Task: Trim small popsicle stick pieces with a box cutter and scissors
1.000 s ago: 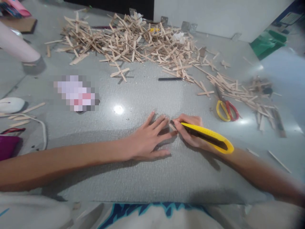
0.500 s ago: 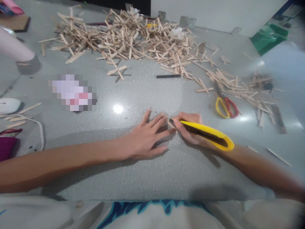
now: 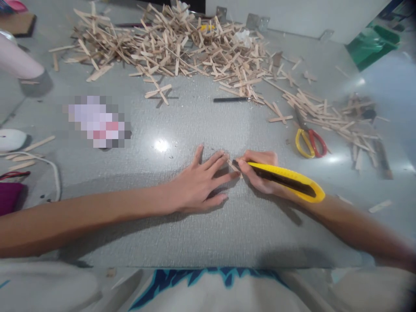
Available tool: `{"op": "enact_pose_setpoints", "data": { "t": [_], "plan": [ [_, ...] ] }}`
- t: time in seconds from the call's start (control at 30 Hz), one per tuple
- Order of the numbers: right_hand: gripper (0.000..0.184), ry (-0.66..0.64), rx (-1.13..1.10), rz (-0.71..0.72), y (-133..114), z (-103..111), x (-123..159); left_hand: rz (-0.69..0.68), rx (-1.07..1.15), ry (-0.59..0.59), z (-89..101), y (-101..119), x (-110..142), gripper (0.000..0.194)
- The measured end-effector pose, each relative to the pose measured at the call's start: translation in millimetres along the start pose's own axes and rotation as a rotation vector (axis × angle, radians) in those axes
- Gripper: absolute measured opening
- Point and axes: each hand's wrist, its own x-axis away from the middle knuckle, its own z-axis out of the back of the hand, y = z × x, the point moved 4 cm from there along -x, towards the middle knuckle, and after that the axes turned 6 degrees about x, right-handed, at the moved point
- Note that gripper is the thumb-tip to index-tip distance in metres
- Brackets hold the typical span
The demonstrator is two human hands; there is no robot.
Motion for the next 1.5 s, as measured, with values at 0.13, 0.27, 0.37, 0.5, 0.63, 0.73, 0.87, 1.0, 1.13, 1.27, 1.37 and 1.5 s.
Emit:
{"op": "enact_pose_setpoints", "data": {
  "t": [0.13,0.27,0.37,0.5,0.63,0.73,0.87,1.0,1.13,1.27,1.37,1.5],
  "plan": [
    [0.037,-0.003,-0.006,-0.012,3,-1,1,0.006,0.029,0.012,1.1,0,0,0.064],
    [0.036,0.019,-0.011,-0.019,0,1,2,0.005,0.050,0.009,0.7,0,0,0.067],
    [0.034,0.061,-0.021,-0.072,-3,5,2,-0.007,0.049,0.000,-0.3,0,0,0.066],
    [0.032,0.052,-0.031,-0.082,-6,4,-1,-0.007,0.062,0.001,-1.4,-1,0,0.069],
    [0.035,0.029,-0.032,-0.096,-5,0,-4,-0.007,0.058,-0.002,-1.1,0,-1,0.065],
    [0.036,0.006,-0.040,-0.113,-5,-1,-4,-0.003,0.034,-0.023,-0.5,1,-3,0.062],
    [0.035,0.018,-0.049,-0.101,-6,0,-5,-0.009,0.018,-0.019,0.2,2,-3,0.060],
    [0.034,0.010,-0.065,-0.109,-5,-2,-6,-0.007,0.049,0.012,-0.9,1,-2,0.059],
    [0.034,0.004,-0.066,-0.123,-3,-4,-4,-0.009,0.060,0.042,-2.9,0,-2,0.060],
    [0.031,0.010,-0.062,-0.115,-1,-4,-3,-0.011,0.034,0.026,-4.7,-1,-2,0.061],
    [0.031,0.011,-0.063,-0.099,0,-5,-3,-0.013,0.034,0.027,-4.6,-1,-1,0.062],
    [0.032,0.007,-0.040,-0.080,2,-6,-2,-0.013,0.030,0.034,-4.0,-1,-1,0.062]
  ]
}}
